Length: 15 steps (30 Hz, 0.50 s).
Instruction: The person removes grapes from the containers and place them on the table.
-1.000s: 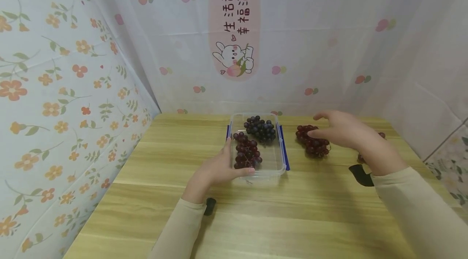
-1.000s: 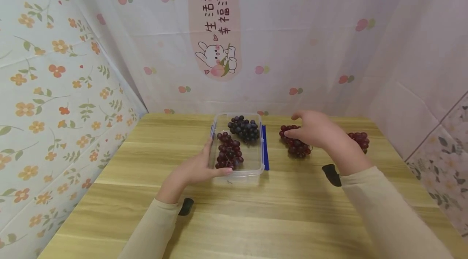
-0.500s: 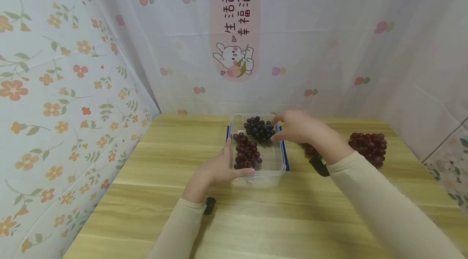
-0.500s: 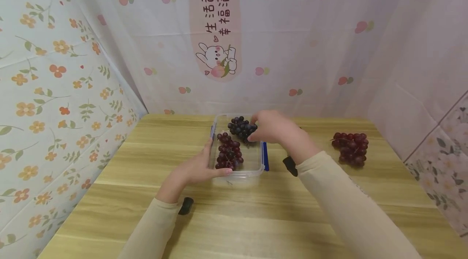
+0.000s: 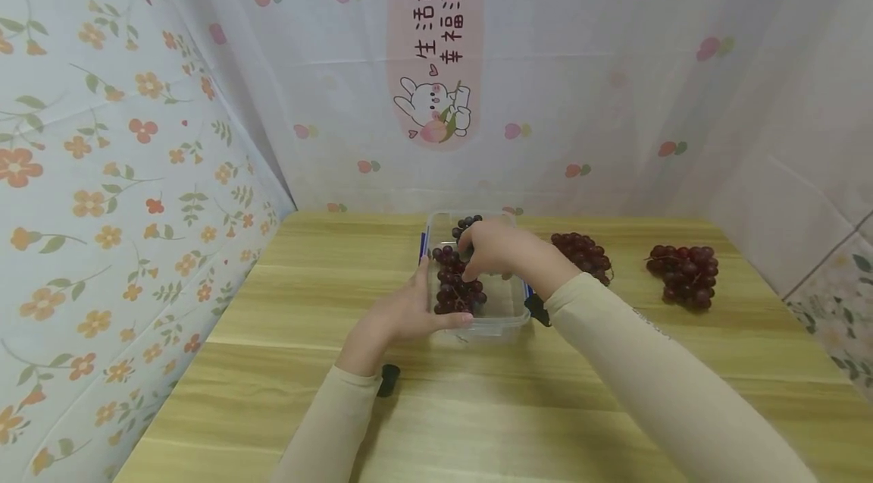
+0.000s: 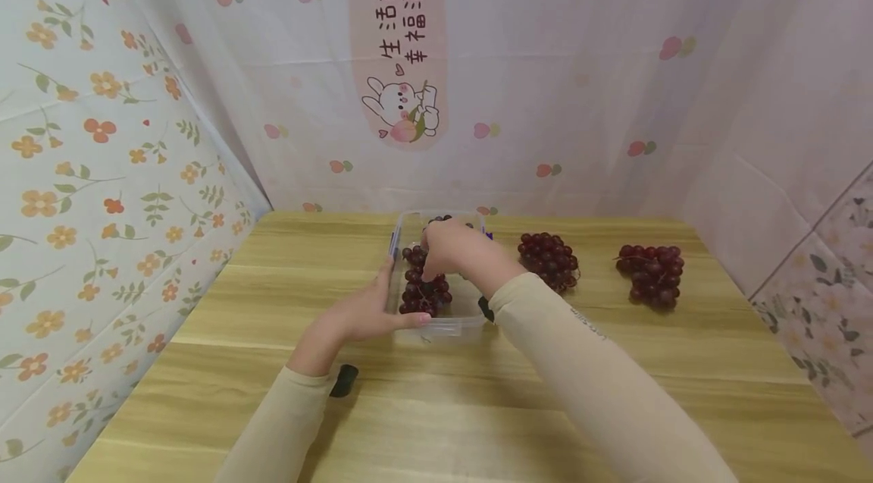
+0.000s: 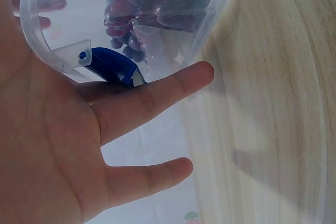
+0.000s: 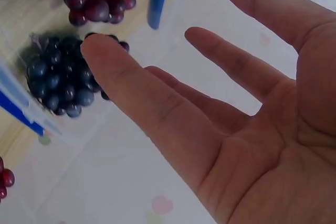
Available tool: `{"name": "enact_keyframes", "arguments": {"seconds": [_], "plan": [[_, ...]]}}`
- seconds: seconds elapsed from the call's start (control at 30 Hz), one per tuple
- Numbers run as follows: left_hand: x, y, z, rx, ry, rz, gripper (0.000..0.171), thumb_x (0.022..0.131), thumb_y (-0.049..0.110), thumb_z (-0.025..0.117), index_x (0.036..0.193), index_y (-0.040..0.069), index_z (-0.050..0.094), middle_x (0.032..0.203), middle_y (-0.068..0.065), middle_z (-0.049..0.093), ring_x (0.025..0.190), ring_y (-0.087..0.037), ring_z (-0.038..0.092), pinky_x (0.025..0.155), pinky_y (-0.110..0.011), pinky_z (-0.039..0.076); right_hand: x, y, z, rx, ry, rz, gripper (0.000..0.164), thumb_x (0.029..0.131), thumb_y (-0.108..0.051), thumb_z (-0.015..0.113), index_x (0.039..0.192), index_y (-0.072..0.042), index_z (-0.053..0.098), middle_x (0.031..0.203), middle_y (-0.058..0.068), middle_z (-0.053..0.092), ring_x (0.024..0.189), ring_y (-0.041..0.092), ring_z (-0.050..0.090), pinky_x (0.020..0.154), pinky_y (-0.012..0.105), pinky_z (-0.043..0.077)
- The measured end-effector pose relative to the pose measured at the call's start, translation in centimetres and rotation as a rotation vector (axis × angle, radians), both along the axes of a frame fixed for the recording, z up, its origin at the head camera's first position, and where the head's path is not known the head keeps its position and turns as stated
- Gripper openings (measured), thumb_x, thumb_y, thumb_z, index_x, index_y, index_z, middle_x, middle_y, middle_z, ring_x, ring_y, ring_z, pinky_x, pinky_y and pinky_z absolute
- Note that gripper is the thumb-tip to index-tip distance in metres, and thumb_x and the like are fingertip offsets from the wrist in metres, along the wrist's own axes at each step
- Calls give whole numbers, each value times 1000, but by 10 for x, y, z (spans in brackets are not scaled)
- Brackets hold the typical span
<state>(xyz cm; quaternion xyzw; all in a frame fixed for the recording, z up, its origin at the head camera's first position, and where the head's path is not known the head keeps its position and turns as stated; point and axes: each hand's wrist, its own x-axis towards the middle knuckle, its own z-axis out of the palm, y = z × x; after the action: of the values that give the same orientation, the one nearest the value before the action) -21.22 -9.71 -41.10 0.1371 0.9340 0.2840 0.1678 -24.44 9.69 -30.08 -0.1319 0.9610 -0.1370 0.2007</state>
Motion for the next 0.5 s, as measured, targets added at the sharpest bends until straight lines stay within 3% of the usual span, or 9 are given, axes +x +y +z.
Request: {"name": "enact_keyframes", "arguments": {"seconds": [0.03,0.17,0.3,0.5], "plan": [[0,0,0,-1,-1,0,146,77,90,68,172,12,-11,178,-20,16,156,-39,42,122,-55,44,-2,-3,-2,-2,-20,-5,62,93,-25,83,150,-13,62,148,14,64,91,24,74,65,34,64],[-1,1,-1,-12,0,-1,146,77,91,67,171,13,-11,178,-20,18,156,-38,43,123,-54,44,-8,-11,-12,-7,-68,-8,63,93,-21,83,150,-10,61,152,12,61,110,30,72,68,39,66],[0,2,-1,-27,16,2,146,76,92,67,172,12,-10,177,-21,20,156,-39,42,124,-54,42,-16,-19,-21,34,-91,-4,56,92,-19,84,144,-9,65,149,12,63,108,32,72,66,38,65],[0,1,0,-22,18,3,146,77,91,68,171,12,-11,179,-18,15,159,-37,37,126,-53,39,-28,-32,-26,123,-142,13,42,92,-18,84,130,-9,71,143,13,66,118,37,71,70,43,66]]}}
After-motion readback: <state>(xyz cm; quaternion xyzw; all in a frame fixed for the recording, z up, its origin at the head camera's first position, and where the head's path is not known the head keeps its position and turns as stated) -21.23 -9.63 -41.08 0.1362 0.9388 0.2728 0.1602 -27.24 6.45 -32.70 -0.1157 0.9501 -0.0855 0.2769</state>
